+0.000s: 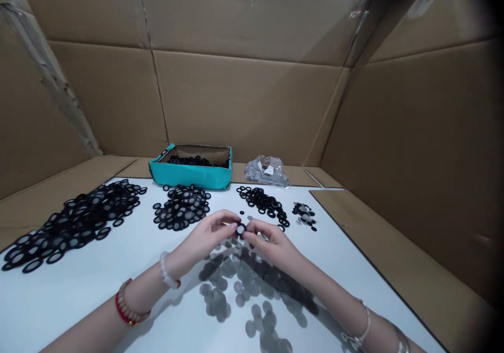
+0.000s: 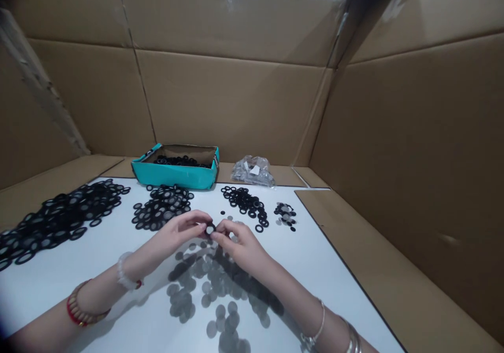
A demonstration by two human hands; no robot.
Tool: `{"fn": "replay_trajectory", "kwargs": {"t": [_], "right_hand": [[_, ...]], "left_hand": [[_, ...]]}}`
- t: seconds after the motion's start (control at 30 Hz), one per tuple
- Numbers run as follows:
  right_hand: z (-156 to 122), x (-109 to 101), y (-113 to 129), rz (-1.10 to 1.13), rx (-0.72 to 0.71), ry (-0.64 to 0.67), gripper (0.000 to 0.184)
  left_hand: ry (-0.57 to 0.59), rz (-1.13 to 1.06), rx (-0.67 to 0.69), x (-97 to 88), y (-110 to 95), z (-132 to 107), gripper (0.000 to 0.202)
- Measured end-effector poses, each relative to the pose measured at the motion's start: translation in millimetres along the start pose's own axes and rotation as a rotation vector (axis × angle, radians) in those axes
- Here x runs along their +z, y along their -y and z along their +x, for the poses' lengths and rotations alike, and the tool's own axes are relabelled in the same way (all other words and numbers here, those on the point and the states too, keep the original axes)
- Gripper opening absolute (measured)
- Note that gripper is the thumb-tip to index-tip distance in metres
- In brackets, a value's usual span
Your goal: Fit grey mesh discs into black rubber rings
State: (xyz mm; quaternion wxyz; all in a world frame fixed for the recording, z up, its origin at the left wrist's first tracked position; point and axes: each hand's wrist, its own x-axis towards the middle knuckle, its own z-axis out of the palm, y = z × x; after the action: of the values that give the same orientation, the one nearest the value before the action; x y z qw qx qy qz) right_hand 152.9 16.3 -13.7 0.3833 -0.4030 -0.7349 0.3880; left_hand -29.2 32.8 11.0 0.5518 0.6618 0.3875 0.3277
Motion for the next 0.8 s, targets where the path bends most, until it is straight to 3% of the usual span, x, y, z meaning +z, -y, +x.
{"fn": "replay_trajectory", "kwargs": {"t": [0.17,0.37,0.6,0.7,0.8], "right_hand": [[1,-3,2,0.128,0.048,0.053,0.031],[3,-3,0,0.293,0.098,0.015,0.027],[3,2,-10,0.518,0.159,0.066,0.026],[4,4,-15,0.531,0.157,0.051,0.029],[4,4,-13,0.406,0.152,0.05,0.031]], "left_hand": [[-0.002,-0.109,-0.109,-1.7,-6,0,0.023],[-0.006,-0.116,-0.119,-1.2,-8,-1,0.022],[0.024,-0.104,-0.097,-0.5,-5,-1,0.024],[0.029,-0.101,-0.077,2.2,-2,-1,0.023],[0.028,-0.029,-0.054,-0.5,1,3,0.023]]}}
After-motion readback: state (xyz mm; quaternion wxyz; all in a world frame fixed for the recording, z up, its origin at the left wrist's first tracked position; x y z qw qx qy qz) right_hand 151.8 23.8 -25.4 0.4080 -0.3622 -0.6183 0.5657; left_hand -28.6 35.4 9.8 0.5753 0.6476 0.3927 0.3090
